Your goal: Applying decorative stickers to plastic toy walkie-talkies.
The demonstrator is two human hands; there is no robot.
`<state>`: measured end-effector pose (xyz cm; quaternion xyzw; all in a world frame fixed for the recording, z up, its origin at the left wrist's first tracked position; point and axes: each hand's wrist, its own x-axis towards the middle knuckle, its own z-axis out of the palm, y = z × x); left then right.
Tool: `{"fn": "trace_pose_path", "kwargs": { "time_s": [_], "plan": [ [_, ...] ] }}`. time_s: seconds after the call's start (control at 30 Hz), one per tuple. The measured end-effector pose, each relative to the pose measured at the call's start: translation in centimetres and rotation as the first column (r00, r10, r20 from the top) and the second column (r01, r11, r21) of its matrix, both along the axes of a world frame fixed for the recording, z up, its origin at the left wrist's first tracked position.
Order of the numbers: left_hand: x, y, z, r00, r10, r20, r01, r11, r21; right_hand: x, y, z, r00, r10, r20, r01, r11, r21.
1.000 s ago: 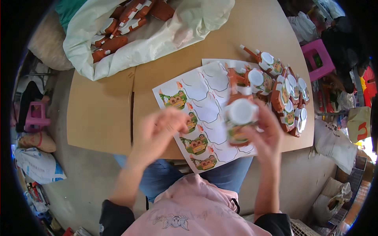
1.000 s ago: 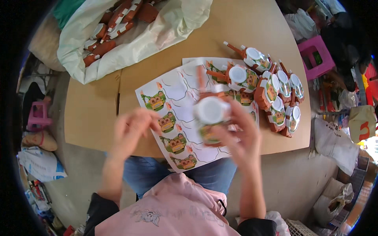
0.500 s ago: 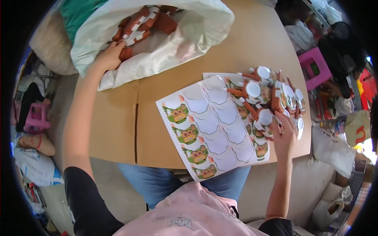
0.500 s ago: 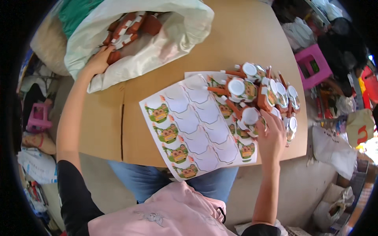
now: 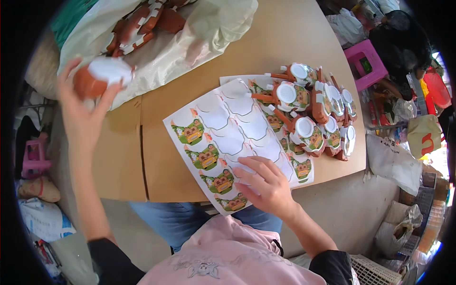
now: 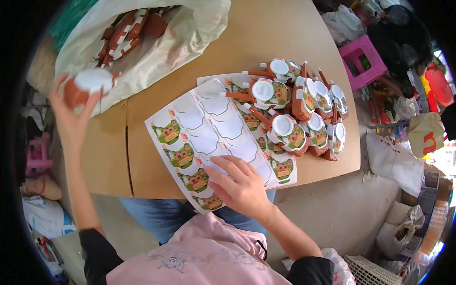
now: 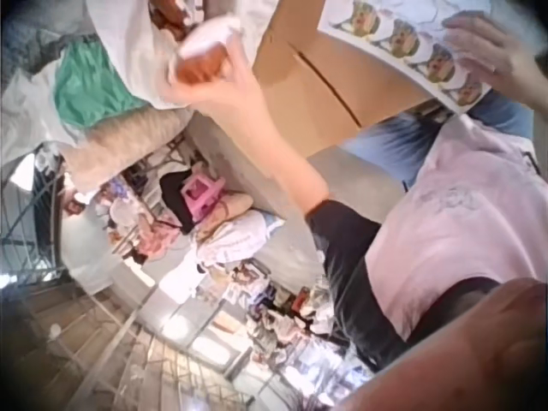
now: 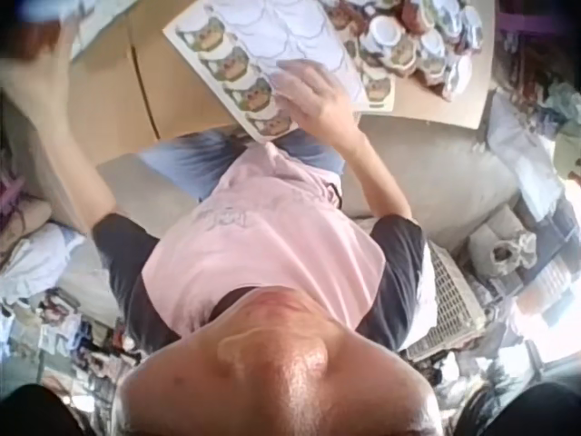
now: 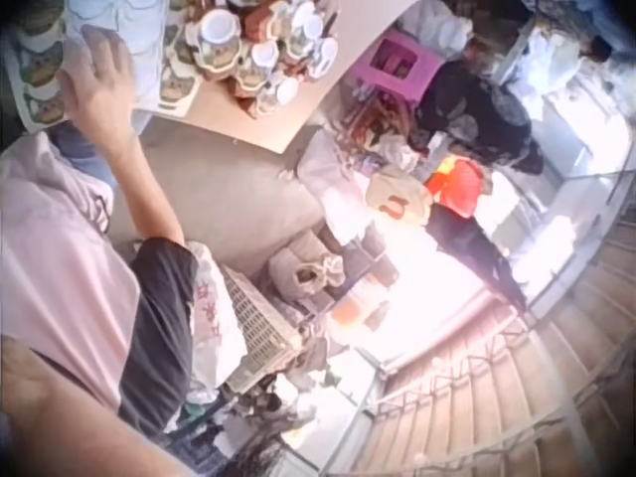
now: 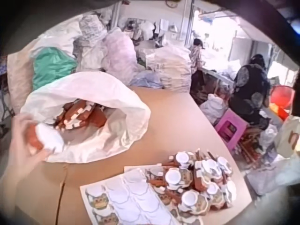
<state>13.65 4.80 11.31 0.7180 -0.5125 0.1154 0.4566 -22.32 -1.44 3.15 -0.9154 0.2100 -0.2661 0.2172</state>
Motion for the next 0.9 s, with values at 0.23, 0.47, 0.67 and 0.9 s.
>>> {"fn": "trace_pose_path", "kwargs": {
  "time_s": [0.23, 0.47, 0.67, 0.9],
  "plan": [
    [-6.4, 10.1, -7.8, 0.971, 0.124, -0.202, -0.129, 0.992, -0.012, 0.0, -2.9, 2.1, 0.997, -0.064, 0.044, 0.066, 0.996, -0.054],
    [-12.7, 11.4, -12.2, 0.913, 0.152, -0.379, -0.123, 0.987, 0.1, -3.4, -11.4, 5.5, 0.941, -0.336, 0.047, 0.339, 0.923, -0.18],
    [-14.9, 12.6, -9.9, 0.893, 0.129, -0.43, 0.002, 0.956, 0.292, -5.2, -13.5, 7.5, 0.837, -0.528, 0.144, 0.539, 0.841, -0.044],
    [-15.0, 10.3, -7.1, 0.692, 0.119, -0.712, 0.129, 0.95, 0.285, -2.0, -13.2, 4.9, 0.953, -0.298, 0.047, 0.301, 0.946, -0.12]
  ]
}}
